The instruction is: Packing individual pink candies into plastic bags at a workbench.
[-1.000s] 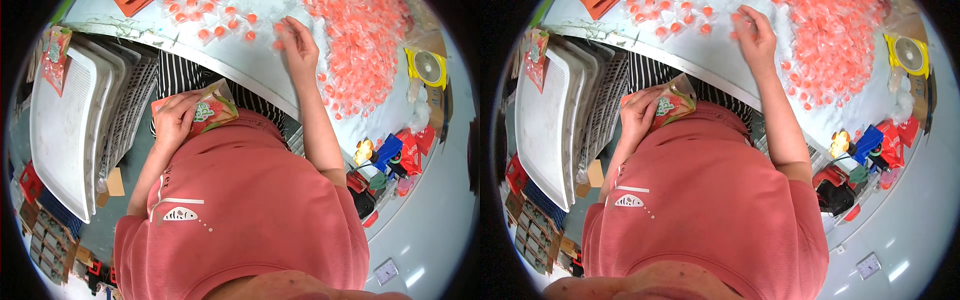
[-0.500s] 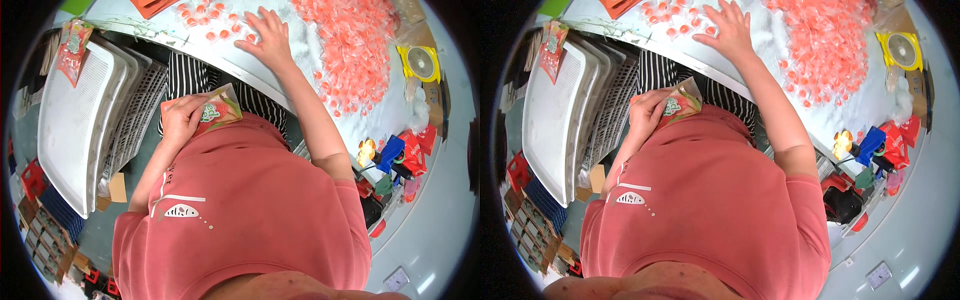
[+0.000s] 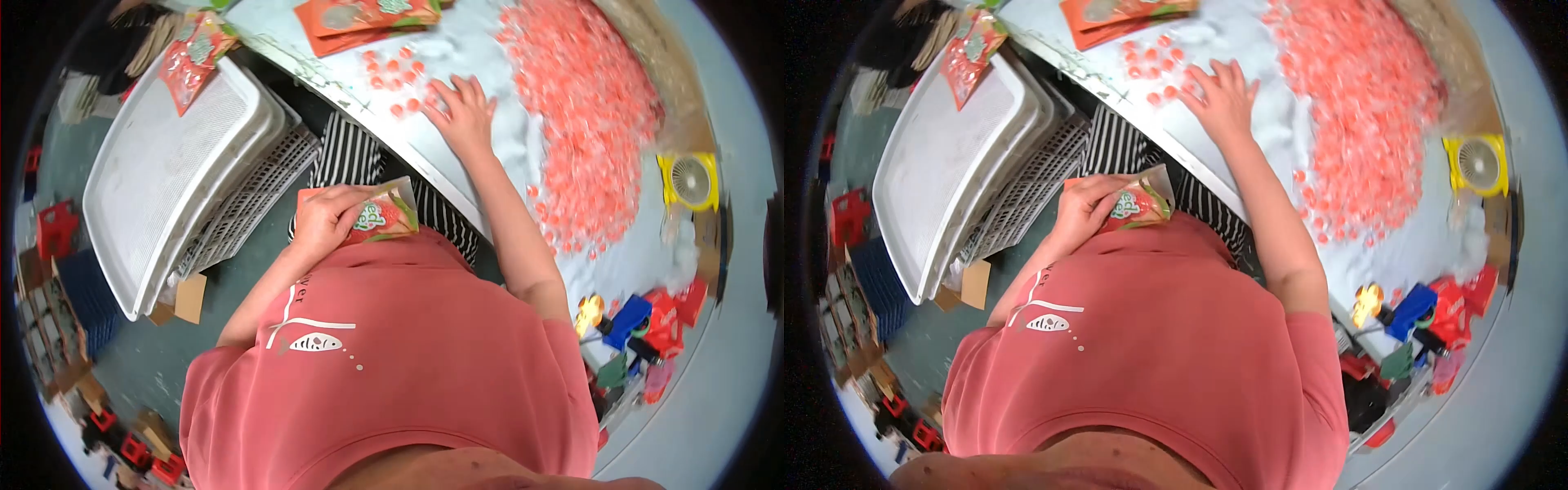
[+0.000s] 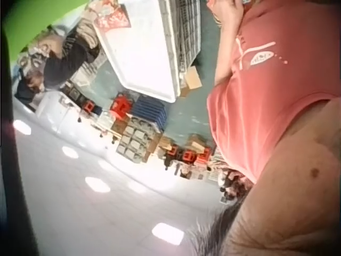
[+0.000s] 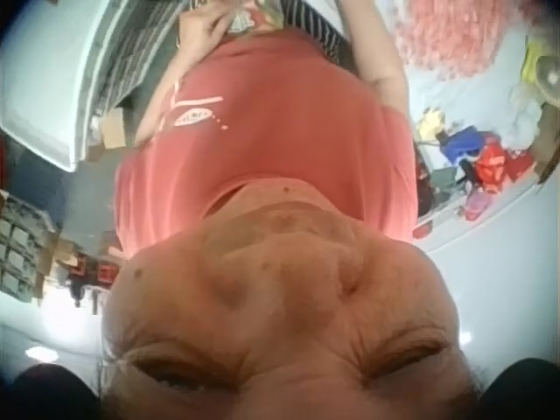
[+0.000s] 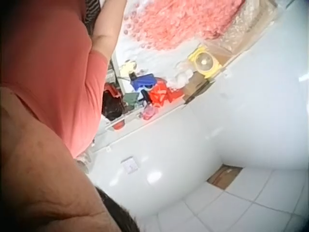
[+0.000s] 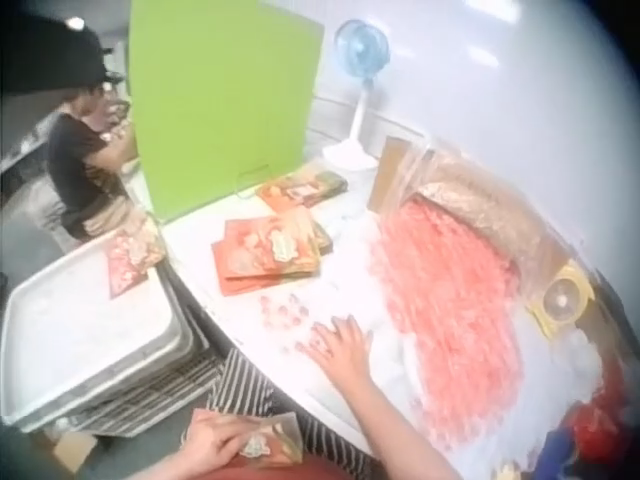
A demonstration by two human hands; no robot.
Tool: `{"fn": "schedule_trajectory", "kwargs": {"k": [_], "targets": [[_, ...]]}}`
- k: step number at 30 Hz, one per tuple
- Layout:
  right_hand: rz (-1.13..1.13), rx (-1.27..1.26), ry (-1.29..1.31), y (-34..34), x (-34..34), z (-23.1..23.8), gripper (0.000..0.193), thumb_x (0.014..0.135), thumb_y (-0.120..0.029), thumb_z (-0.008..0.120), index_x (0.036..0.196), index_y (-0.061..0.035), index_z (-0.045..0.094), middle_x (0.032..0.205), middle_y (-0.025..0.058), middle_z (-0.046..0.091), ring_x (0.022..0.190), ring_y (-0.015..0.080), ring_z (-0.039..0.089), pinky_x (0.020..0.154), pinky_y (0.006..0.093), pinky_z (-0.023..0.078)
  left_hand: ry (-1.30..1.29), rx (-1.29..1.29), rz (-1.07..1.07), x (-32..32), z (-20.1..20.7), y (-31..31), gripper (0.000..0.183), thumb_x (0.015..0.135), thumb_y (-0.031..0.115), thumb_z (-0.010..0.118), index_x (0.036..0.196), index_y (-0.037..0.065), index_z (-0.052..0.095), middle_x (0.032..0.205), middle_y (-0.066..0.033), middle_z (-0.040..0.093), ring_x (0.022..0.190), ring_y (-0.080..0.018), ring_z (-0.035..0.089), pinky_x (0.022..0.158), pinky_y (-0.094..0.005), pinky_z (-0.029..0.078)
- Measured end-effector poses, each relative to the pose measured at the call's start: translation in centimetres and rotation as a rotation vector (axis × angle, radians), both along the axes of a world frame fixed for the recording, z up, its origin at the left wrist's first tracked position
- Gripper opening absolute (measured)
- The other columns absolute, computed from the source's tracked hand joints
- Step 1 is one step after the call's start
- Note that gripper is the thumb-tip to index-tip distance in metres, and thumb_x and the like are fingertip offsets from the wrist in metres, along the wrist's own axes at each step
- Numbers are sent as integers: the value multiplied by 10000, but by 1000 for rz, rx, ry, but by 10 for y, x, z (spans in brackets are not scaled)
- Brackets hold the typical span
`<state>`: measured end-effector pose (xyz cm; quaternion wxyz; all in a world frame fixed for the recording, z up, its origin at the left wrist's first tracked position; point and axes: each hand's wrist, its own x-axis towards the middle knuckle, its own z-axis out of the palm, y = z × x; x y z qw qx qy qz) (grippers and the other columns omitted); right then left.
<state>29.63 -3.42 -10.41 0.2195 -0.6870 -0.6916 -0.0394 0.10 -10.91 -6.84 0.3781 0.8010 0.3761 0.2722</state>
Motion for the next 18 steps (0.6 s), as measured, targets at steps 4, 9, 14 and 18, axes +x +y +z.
{"fn": "schedule_trajectory", "kwargs": {"k": [4, 9, 14, 18], "targets": [[179, 187, 65, 10, -10, -7, 421, 840, -347, 738, 1165, -86, 683, 1260, 231, 595, 1205, 430, 506, 1012, 534, 381, 49, 67, 138, -18, 0, -4, 273, 782, -19, 609, 993, 93, 741, 1055, -75, 728, 917, -266, 704, 769, -359, 565], [162, 130, -125, 5, 12, -12, 455, 965, -305, 610, 1354, -74, 572, 1356, 302, 501, 1238, 446, 490, 1022, 522, 400, -104, 158, 102, -20, -23, 13, 265, 856, 148, 618, 1091, 223, 715, 938, -49, 687, 850, -275, 666, 691, -426, 529], [473, 560, -219, 22, 64, -59, 412, 997, -310, 553, 1354, -106, 574, 1318, 256, 529, 1079, 435, 593, 833, 460, 522, -65, 112, 206, -56, 17, 22, 249, 870, 121, 612, 1104, 121, 699, 916, -114, 656, 873, -322, 638, 714, -449, 510], [404, 267, -171, 80, 61, -63, 391, 1000, -290, 537, 1340, -103, 578, 1314, 234, 532, 1116, 420, 570, 880, 477, 492, -102, 86, 380, -68, -6, 4, 245, 870, 114, 613, 1096, 105, 705, 911, -126, 650, 881, -308, 635, 714, -446, 503]]}}
